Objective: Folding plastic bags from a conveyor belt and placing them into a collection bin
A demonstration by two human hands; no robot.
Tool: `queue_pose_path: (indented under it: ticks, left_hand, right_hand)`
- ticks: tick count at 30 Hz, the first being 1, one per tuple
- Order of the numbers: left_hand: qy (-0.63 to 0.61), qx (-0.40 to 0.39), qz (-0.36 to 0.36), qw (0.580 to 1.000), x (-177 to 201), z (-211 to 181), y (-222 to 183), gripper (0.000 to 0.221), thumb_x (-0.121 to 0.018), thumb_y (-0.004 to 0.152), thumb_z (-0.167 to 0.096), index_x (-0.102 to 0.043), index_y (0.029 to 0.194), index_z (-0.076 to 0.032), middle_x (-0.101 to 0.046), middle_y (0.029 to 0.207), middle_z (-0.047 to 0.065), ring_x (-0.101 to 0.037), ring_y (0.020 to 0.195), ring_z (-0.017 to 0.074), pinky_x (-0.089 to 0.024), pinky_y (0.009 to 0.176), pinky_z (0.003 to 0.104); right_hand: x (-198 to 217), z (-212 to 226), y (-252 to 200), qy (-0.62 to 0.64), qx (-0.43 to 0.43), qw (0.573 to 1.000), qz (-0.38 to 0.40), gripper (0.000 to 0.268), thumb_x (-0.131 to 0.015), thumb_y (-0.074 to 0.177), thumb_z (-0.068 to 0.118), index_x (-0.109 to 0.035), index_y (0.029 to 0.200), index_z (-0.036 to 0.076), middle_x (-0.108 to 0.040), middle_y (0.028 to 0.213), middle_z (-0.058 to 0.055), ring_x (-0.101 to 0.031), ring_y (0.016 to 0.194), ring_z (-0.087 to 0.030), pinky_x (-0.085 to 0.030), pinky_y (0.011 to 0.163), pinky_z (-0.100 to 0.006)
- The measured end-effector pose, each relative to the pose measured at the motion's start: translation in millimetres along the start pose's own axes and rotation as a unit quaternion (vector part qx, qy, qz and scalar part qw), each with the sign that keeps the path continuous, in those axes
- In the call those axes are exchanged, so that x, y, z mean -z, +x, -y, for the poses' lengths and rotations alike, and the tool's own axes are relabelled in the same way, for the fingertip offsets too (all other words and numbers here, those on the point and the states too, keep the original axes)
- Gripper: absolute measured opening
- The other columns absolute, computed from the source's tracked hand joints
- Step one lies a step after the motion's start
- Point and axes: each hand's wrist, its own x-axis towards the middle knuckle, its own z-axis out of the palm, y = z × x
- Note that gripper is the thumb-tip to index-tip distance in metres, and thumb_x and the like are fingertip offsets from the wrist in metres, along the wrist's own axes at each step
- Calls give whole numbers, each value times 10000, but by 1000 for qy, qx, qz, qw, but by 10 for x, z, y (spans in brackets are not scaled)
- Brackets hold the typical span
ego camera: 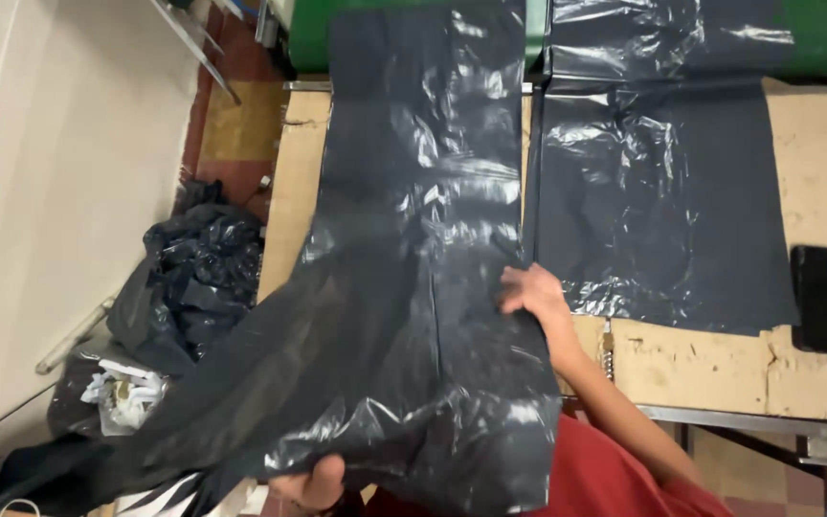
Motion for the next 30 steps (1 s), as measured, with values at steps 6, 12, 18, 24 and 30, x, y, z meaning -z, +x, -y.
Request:
queue_pose_path:
  ticks: [6,12,18,24,30]
  left_hand:
    - [221,86,-83,968,-134,491,1287,412,-868,952,-342,-654,1301,-389,-722,957,111,-655,749,259,-577,654,366]
    - [-499,262,25,826,-1374,898,2364,531,-528,1093,-511,-527,1410,-85,-632,1303,165,-653,1200,343,-525,1009,474]
    - [-275,484,414,720,-1773,526,696,709,-569,1006,-584,-527,1474,-54,-631,1341,268,-588,1268,461,-480,1024,605]
    - [-330,546,427,642,-1998,243,-297,477,-717,912,-543,-684,1082,-99,-746,984,100,-710,1032,336,-557,869,475]
    - [-399,627,309,593,-2150,208,-192,182,-699,877,-343,-630,954,-193,-718,940,19,-694,950,241,-527,839,410]
  right_hand:
    - [155,655,-223,-280,115,888,347,193,-850,740,126,-729,886,160,-781,880,29,-751,811,-105,-569,742,-261]
    - [247,-188,1361,-91,-121,988,-31,221,-858,825,146,-739,1001,84,-716,769,-143,-748,648,-260,-610,496,-430]
    - [426,-392,1108,-270,-119,954,-56,877,-918,787,398,-521,1498,72,-528,1458,-284,-492,1384,-397,-416,1148,-480]
    - [417,-350,199,-355,-156,920,-53,803,-850,833,314,-469,1507,104,-703,1160,-178,-698,1053,-347,-625,771,-472]
    - [110,-289,231,-435,-38,897,-67,709,-751,908,165,-410,1530,158,-638,1307,-318,-584,1231,-512,-476,1037,-620]
